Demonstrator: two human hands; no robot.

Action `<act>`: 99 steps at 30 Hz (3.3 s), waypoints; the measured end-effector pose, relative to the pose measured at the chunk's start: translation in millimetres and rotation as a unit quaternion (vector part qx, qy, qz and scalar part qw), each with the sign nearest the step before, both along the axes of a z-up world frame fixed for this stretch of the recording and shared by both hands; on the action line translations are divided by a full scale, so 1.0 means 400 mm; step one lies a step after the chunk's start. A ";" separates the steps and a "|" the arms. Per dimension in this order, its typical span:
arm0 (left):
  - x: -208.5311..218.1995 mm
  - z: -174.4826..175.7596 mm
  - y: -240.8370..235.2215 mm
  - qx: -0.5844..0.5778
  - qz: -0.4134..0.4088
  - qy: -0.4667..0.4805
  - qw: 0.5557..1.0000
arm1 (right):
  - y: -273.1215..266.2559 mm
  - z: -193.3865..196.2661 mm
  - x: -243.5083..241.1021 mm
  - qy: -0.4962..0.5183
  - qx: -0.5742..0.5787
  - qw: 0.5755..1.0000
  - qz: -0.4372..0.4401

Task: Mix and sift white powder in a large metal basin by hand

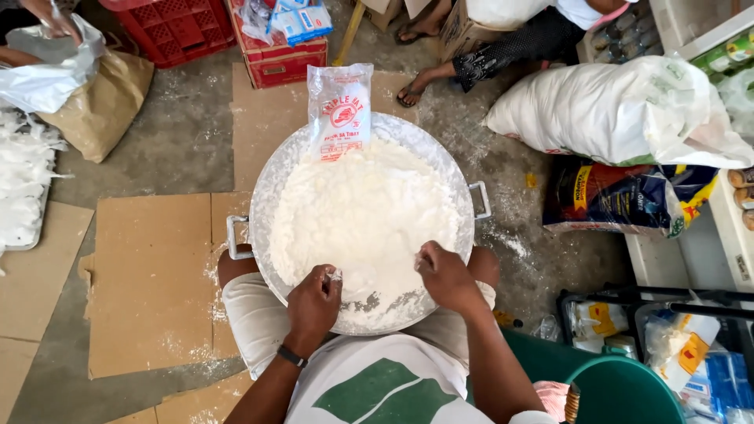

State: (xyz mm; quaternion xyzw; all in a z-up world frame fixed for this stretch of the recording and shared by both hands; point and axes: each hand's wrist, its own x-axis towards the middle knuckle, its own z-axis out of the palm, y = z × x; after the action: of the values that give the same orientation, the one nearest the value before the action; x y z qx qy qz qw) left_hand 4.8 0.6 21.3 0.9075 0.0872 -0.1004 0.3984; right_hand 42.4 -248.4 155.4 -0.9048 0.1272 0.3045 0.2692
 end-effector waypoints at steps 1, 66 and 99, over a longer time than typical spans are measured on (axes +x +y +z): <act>-0.002 0.002 0.000 -0.001 -0.003 -0.002 1.000 | -0.018 -0.007 0.000 -0.004 0.005 0.999 -0.034; 0.030 0.027 0.024 -0.055 -0.004 -0.353 0.934 | -0.121 -0.053 0.969 -0.048 -0.040 0.995 -0.076; 0.035 0.041 0.015 -0.035 0.017 -0.353 0.935 | -0.267 -0.095 0.948 -0.104 -0.009 0.981 -0.162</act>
State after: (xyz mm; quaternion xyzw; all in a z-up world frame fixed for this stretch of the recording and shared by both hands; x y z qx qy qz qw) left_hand 18.7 6.4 37.8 0.8683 -0.0465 0.2299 0.4371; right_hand 421.7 -355.1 117.3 -0.9011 0.2465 0.1598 0.3188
